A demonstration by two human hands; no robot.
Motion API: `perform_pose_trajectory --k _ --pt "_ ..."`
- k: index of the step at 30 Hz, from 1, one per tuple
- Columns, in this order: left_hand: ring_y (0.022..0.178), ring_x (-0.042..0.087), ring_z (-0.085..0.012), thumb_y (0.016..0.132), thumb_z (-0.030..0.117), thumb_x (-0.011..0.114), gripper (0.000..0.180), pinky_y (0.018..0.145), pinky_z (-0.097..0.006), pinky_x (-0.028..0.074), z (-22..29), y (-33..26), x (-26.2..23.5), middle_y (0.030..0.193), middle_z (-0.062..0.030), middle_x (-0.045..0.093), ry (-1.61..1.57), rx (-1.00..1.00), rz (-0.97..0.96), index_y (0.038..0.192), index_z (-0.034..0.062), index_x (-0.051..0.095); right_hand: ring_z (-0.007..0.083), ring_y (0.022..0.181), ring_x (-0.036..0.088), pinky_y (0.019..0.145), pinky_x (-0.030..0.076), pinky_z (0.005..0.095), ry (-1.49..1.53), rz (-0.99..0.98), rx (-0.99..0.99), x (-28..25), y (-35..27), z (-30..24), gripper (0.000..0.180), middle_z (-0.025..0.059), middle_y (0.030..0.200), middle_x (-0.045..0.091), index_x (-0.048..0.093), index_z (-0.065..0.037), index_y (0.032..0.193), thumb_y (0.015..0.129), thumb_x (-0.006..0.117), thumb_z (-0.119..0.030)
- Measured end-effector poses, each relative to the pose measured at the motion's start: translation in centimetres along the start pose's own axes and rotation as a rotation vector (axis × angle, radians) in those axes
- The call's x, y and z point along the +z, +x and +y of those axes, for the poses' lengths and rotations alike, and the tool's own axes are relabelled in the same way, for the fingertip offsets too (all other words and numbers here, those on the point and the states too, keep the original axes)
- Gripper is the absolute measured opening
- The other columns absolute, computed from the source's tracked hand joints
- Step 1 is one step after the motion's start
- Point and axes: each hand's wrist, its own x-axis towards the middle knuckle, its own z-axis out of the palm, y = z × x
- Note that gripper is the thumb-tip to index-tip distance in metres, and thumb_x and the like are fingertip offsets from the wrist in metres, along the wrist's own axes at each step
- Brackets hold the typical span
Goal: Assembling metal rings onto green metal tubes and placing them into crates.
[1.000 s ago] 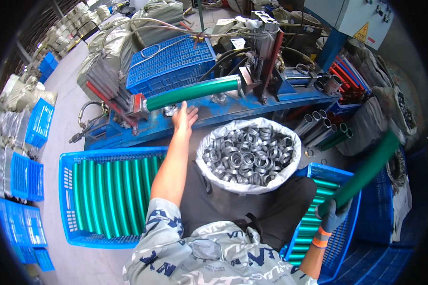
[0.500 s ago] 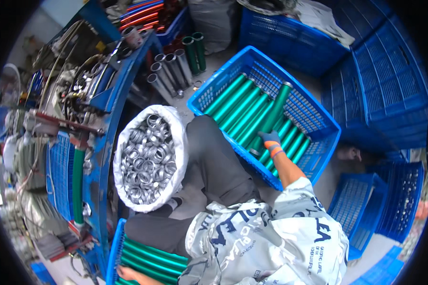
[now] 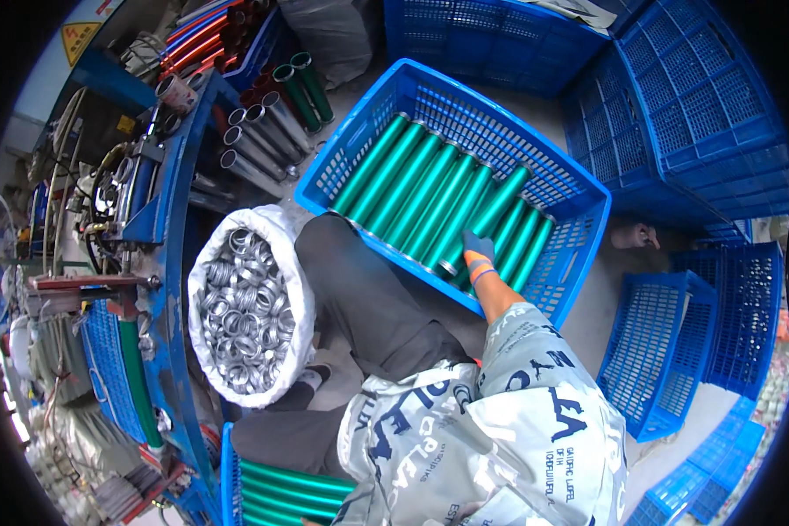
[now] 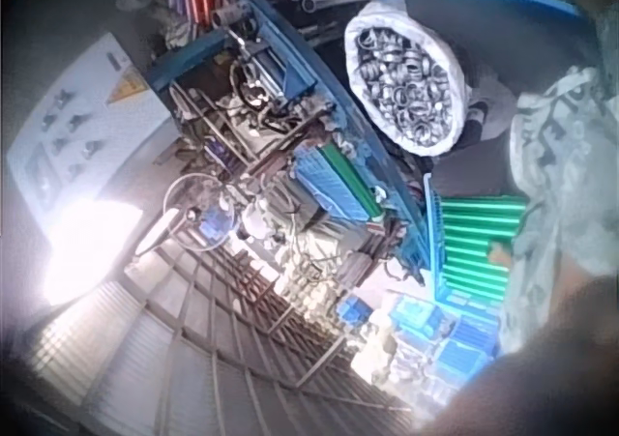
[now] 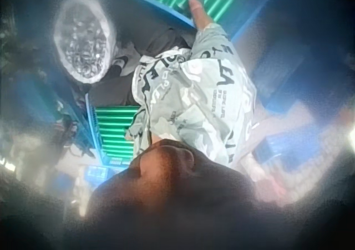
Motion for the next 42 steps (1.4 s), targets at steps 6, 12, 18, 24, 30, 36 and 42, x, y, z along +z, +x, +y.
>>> perform_pose_trajectory --k 6,12,18,24,30,36,42 --pt "0.116 0.073 -0.0512 0.105 0.056 0.076 0.078 0.108 -0.057 0.057 0.4 -1.3 -4.1 0.126 -0.0354 0.077 0.116 0.051 0.019 0.133 -0.0170 0.072 0.0433 0.103 0.082 0.094 0.064 0.0540 0.004 -0.453 0.144 2.7 0.7 4.7 0.090 0.0281 0.118 0.083 0.077 0.013 0.129 0.097 0.078 -0.071" --pt "0.111 0.073 -0.0509 0.107 0.059 0.075 0.080 0.105 -0.057 0.057 -0.8 -5.6 -0.6 0.121 -0.0349 0.078 0.147 0.063 -0.088 0.129 -0.0180 0.073 0.0397 0.111 0.083 0.099 0.064 0.0492 -0.592 -0.664 -0.076 -1.3 4.6 4.6 0.082 0.0191 0.129 0.084 0.077 -0.010 0.144 0.096 0.077 -0.078" --pt "0.130 0.065 -0.0553 0.105 0.068 0.074 0.092 0.119 -0.058 0.050 -5.1 -4.8 6.7 0.138 -0.0419 0.069 0.044 0.121 -0.263 0.138 -0.0178 0.070 0.0396 0.113 0.083 0.100 0.064 0.0523 -1.160 -0.431 -0.647 -1.6 0.0 -7.7 0.078 0.0192 0.123 0.086 0.086 -0.007 0.126 0.098 0.071 -0.077" --pt "0.159 0.047 -0.0539 0.104 0.068 0.073 0.088 0.133 -0.057 0.040 -5.4 -7.9 9.2 0.167 -0.0429 0.050 0.127 0.033 -0.330 0.154 -0.0044 0.068 0.0314 0.118 0.081 0.106 0.061 0.0386 0.160 -0.543 -1.231 7.5 -22.5 -27.0 0.039 0.0188 0.127 0.084 0.081 -0.007 0.141 0.109 0.078 -0.030" --pt "0.137 0.063 -0.0548 0.081 0.043 0.094 0.077 0.127 -0.062 0.046 -4.2 -7.9 8.5 0.138 -0.0344 0.073 0.043 0.160 -0.216 0.138 -0.0038 0.074 0.0419 0.121 0.078 0.106 0.060 0.0501 -0.734 -1.097 -1.734 14.1 -43.1 -24.4 0.061 0.0215 0.131 0.082 0.080 -0.010 0.143 0.104 0.075 -0.057" --pt "0.161 0.043 -0.0560 0.093 0.038 0.086 0.075 0.132 -0.066 0.037 -10.5 -0.7 4.3 0.170 -0.0389 0.048 0.027 0.048 0.066 0.152 -0.0024 0.065 0.0431 0.107 0.082 0.099 0.064 0.0541 -1.130 -0.812 -1.974 21.9 -49.5 -17.5 0.068 0.0231 0.111 0.085 0.091 -0.014 0.107 0.086 0.078 -0.078" --pt "0.167 0.038 -0.0466 0.097 0.042 0.084 0.083 0.133 -0.068 0.035 -24.1 6.6 -5.1 0.179 -0.0291 0.042 0.305 -0.439 0.156 0.164 0.0039 0.054 0.0487 0.100 0.082 0.094 0.064 0.0589 -1.154 -0.768 -1.932 22.8 -48.8 -14.5 0.062 0.0268 0.103 0.084 0.086 -0.006 0.113 0.080 0.090 -0.059"
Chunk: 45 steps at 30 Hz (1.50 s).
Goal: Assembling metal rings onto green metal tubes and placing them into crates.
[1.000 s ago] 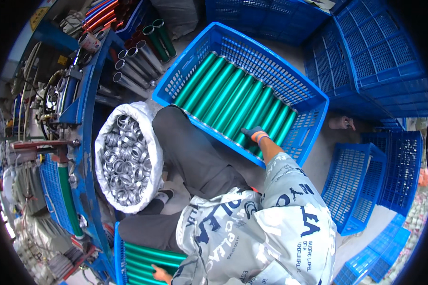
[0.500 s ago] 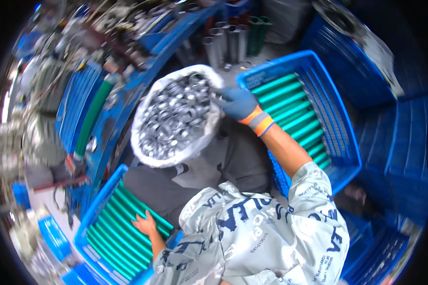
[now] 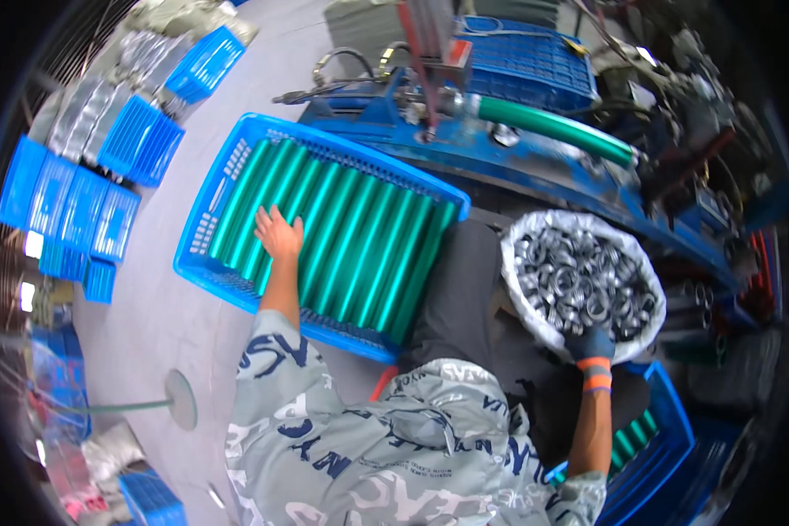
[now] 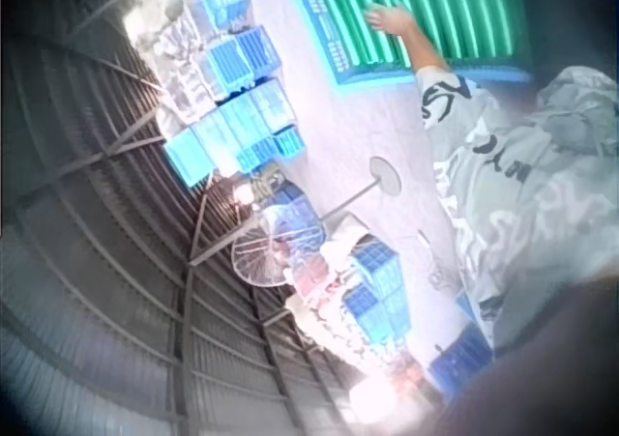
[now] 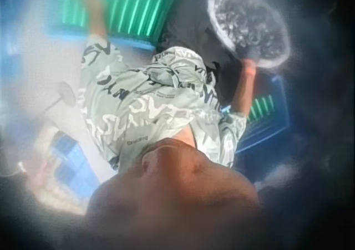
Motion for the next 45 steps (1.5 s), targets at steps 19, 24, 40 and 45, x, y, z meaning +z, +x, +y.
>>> perform_pose_trajectory --k 19,24,40,45 --pt "0.154 0.060 -0.0409 0.094 0.080 0.074 0.099 0.126 -0.060 0.048 -5.5 10.0 1.8 0.165 -0.0247 0.063 -0.066 -0.280 -0.256 0.161 0.0080 0.062 0.0274 0.094 0.078 0.087 0.061 0.0449 0.657 0.293 0.010 2.2 -4.1 -2.3 0.050 0.0158 0.103 0.083 0.076 0.004 0.120 0.094 0.094 -0.035" --pt "0.147 0.063 -0.0496 0.084 0.094 0.073 0.118 0.122 -0.064 0.052 -8.3 6.7 0.5 0.158 -0.0282 0.067 -0.070 -0.327 -0.392 0.159 0.0034 0.063 0.0352 0.120 0.079 0.102 0.062 0.0462 0.717 0.167 -0.033 -2.0 -6.1 -3.2 0.096 0.0217 0.134 0.081 0.060 -0.003 0.164 0.083 0.098 -0.038" --pt "0.115 0.080 -0.0420 0.078 0.019 0.087 0.067 0.100 -0.050 0.064 25.0 -12.4 -20.3 0.127 -0.0183 0.082 -0.604 0.744 -0.528 0.143 0.0121 0.072 0.0259 0.128 0.073 0.107 0.063 0.0448 2.297 -0.404 -0.224 -11.9 -8.2 -6.6 0.108 0.0079 0.155 0.066 0.036 -0.010 0.181 0.103 0.075 -0.073" --pt "0.113 0.078 -0.0408 0.076 0.014 0.086 0.065 0.096 -0.049 0.064 29.7 -16.9 -27.9 0.126 -0.0146 0.081 -0.656 1.048 -0.566 0.140 0.0119 0.072 0.0262 0.149 0.064 0.122 0.056 0.0422 2.146 -0.097 -0.303 -15.0 -10.2 -7.2 0.125 0.0112 0.170 0.056 0.026 -0.004 0.183 0.094 0.090 -0.064"
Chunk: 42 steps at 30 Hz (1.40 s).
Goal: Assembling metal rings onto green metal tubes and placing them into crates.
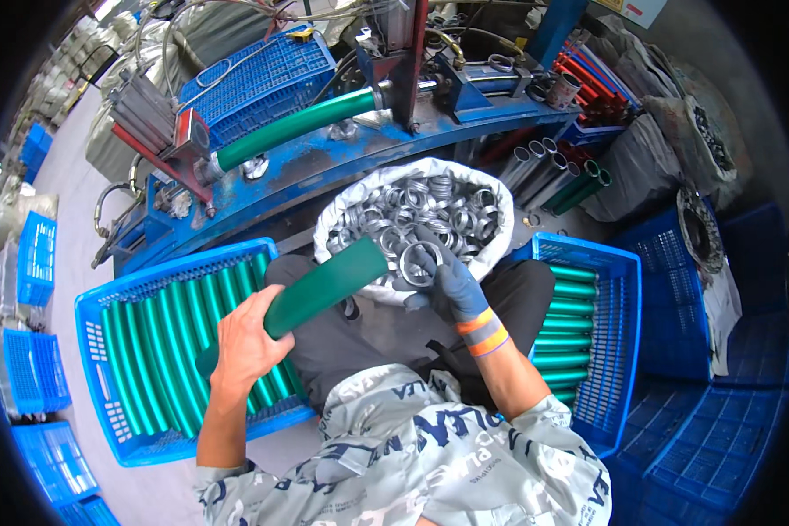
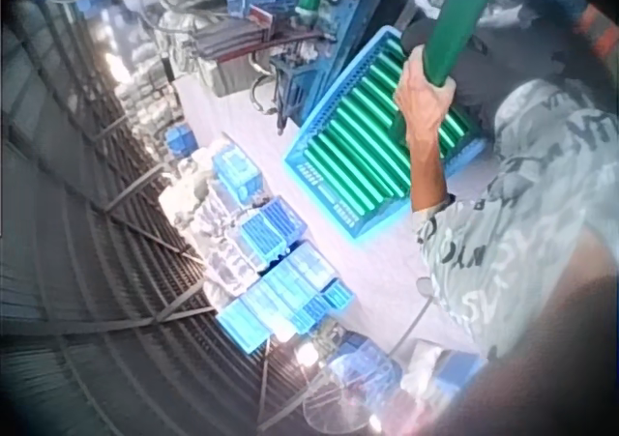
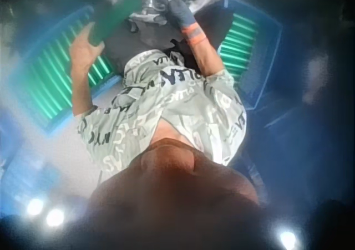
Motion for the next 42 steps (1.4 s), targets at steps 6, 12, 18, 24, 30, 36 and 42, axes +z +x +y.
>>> perform_pose_trajectory --k 6,12,18,24,30,36,42 --pt "0.104 0.076 -0.0386 0.072 0.011 0.084 0.070 0.089 -0.051 0.062 3.6 0.7 -1.9 0.111 -0.0125 0.076 0.028 0.105 -0.044 0.140 0.0128 0.071 0.0233 0.154 0.057 0.128 0.046 0.0396 -0.454 -0.073 0.038 0.4 -0.4 -2.7 0.116 0.0176 0.172 0.054 0.026 0.003 0.182 0.088 0.092 0.000" --pt "0.102 0.076 -0.0372 0.070 0.008 0.084 0.069 0.088 -0.050 0.062 3.3 1.1 -1.6 0.107 -0.0116 0.076 0.102 0.146 -0.138 0.138 0.0123 0.073 0.0261 0.150 0.062 0.126 0.050 0.0423 -0.076 -0.120 -0.043 -0.3 -1.0 -2.0 0.117 0.0189 0.168 0.059 0.028 0.003 0.181 0.085 0.096 -0.003" --pt "0.102 0.075 -0.0365 0.070 0.009 0.084 0.069 0.088 -0.050 0.061 2.9 1.1 -0.8 0.107 -0.0109 0.074 0.092 0.147 -0.156 0.138 0.0127 0.073 0.0239 0.144 0.065 0.124 0.052 0.0410 -0.327 -0.096 -0.029 -1.4 -1.5 -1.9 0.093 0.0173 0.166 0.062 0.045 0.005 0.174 0.093 0.090 0.001" --pt "0.101 0.075 -0.0372 0.069 0.009 0.084 0.071 0.087 -0.050 0.061 2.3 0.9 0.2 0.106 -0.0112 0.074 0.064 0.137 -0.147 0.139 0.0127 0.073 0.0206 0.137 0.069 0.120 0.054 0.0384 -0.414 -0.089 -0.019 -1.0 -1.4 -2.1 0.089 0.0138 0.159 0.068 0.050 0.004 0.172 0.093 0.090 0.001" --pt "0.100 0.074 -0.0374 0.067 0.008 0.083 0.073 0.087 -0.050 0.061 1.9 1.3 2.2 0.105 -0.0115 0.074 0.108 0.170 -0.096 0.139 0.0104 0.073 0.0186 0.134 0.069 0.118 0.055 0.0369 -0.318 -0.025 0.096 -2.1 -0.4 -1.6 0.085 0.0127 0.154 0.071 0.050 0.004 0.172 0.095 0.087 0.001" --pt "0.104 0.074 -0.0387 0.067 0.008 0.083 0.073 0.090 -0.049 0.062 1.0 0.7 3.2 0.111 -0.0122 0.076 0.056 0.099 -0.038 0.138 0.0102 0.074 0.0198 0.142 0.066 0.124 0.051 0.0393 -0.398 -0.225 -0.133 -0.7 1.6 -2.4 0.087 0.0131 0.162 0.066 0.048 0.002 0.175 0.095 0.083 0.000" --pt "0.103 0.079 -0.0315 0.077 0.008 0.090 0.065 0.095 -0.044 0.063 1.2 -0.2 1.4 0.112 -0.0112 0.079 -0.339 -0.050 0.152 0.140 0.0073 0.072 0.0305 0.141 0.070 0.120 0.052 0.0458 -1.266 0.314 -0.229 -20.4 10.0 -2.9 0.068 0.0146 0.150 0.074 0.060 -0.009 0.167 0.102 0.076 -0.015"
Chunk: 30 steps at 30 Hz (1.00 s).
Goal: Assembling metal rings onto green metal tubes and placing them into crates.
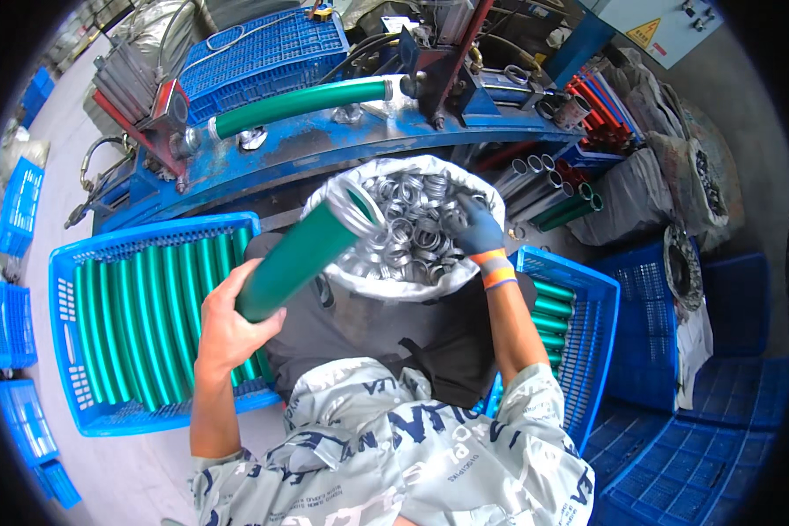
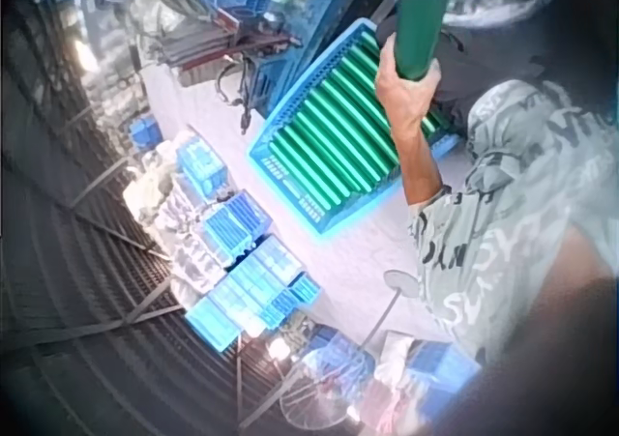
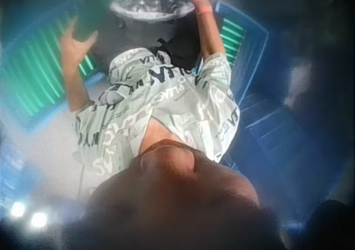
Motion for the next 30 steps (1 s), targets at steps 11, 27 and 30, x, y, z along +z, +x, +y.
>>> perform_pose_trajectory --k 11,27,30 --pt "0.127 0.068 -0.0324 0.117 0.051 0.066 0.061 0.115 -0.049 0.053 -1.4 -1.4 3.3 0.134 -0.0176 0.072 -1.431 -0.344 0.510 0.154 0.0039 0.054 0.0361 0.148 0.064 0.125 0.048 0.0469 -0.008 -0.111 -0.086 2.4 -2.8 -1.9 0.024 0.0238 0.162 0.066 0.078 -0.004 0.105 0.095 0.094 -0.019" --pt "0.138 0.072 -0.0320 0.116 0.053 0.067 0.057 0.113 -0.050 0.063 -1.0 -0.8 8.7 0.149 -0.0156 0.074 -1.585 -0.445 0.463 0.152 0.0077 0.065 0.0231 0.141 0.066 0.126 0.046 0.0384 0.720 -0.340 -0.056 -0.1 -9.2 -18.8 0.127 0.0152 0.151 0.070 0.021 0.005 0.183 0.081 0.098 -0.005" --pt "0.137 0.073 -0.0317 0.117 0.051 0.066 0.054 0.113 -0.049 0.063 -0.7 -1.4 8.1 0.149 -0.0161 0.074 -1.586 -0.414 0.478 0.148 0.0071 0.067 0.0214 0.136 0.069 0.123 0.049 0.0360 0.683 -0.379 -0.059 0.0 -9.7 -19.9 0.129 0.0138 0.147 0.070 0.018 0.004 0.184 0.080 0.094 -0.003"
